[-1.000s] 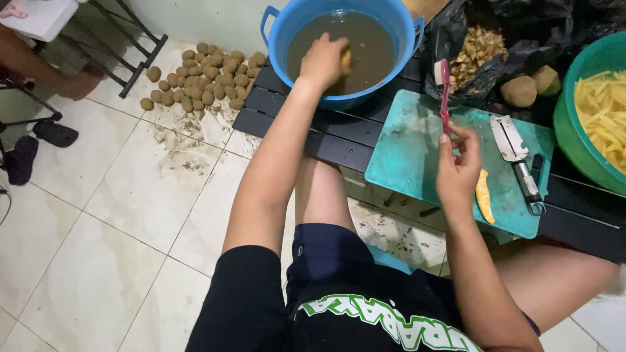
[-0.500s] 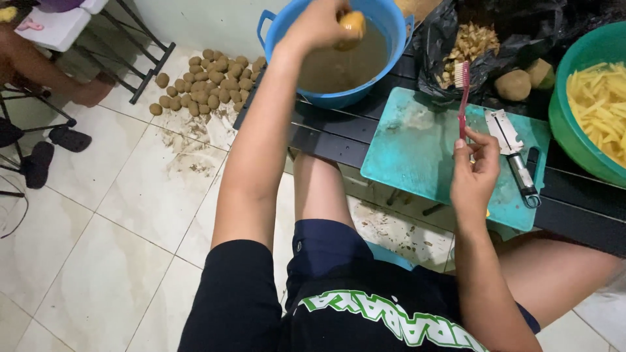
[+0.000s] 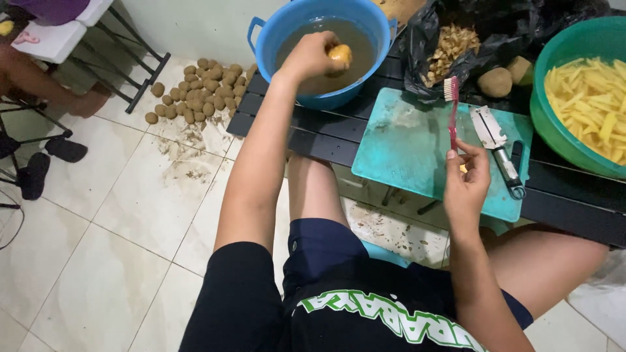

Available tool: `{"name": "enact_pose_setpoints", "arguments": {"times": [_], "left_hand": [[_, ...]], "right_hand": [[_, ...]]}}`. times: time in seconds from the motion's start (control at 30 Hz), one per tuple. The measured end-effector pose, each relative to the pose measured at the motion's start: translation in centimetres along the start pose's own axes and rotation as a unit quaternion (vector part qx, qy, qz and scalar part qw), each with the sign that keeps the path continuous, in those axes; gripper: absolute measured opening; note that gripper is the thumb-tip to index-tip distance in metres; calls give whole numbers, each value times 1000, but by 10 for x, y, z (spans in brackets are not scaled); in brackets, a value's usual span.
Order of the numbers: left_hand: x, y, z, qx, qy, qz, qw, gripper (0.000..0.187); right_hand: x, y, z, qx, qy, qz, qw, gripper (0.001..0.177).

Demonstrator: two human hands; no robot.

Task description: Washing a potato with a toothbrush in a bowl of water and then peeling it with a knife on a cutting board.

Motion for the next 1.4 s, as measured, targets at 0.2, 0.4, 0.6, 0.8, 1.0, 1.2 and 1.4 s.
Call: {"name": "enact_pose_setpoints", "arguments": {"times": [0.2,0.4,0.6,0.8,1.0,1.2,1.4], "left_hand": [[2,26,-5,28,-21,-36,999,52],[-7,31,-28,84,-24,41,995,61],[-2,28,-18,118,-21,48,992,43],[0,20,-11,115,-4,16,993,53],[3,13,1,134,12,10,991,44],[11,10,31,215,65,84,971,36],[8,97,71,395,93,75,911,33]], "right_hand": [[6,-4,3,-10,-7,3,1000,18],[6,-9,-2,-19,-23,4,1000,17],[4,-15,8,-16,-34,4,999,19],[5,-20,8,-4,6,6,1000,17],[6,-28,3,6,6,3,1000,12],[-2,-47,4,-85,162,-1,983,19],[-23,-80,22,-124,186,6,975,18]]}}
Point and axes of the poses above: each hand's wrist, its own x-axis away from the middle knuckle, its own y-axis out of the palm, z = x × y, the point moved 3 cm from there along -x, towards the middle knuckle, and after that the axes turned 10 degrees about -x, right-handed, at the moved point
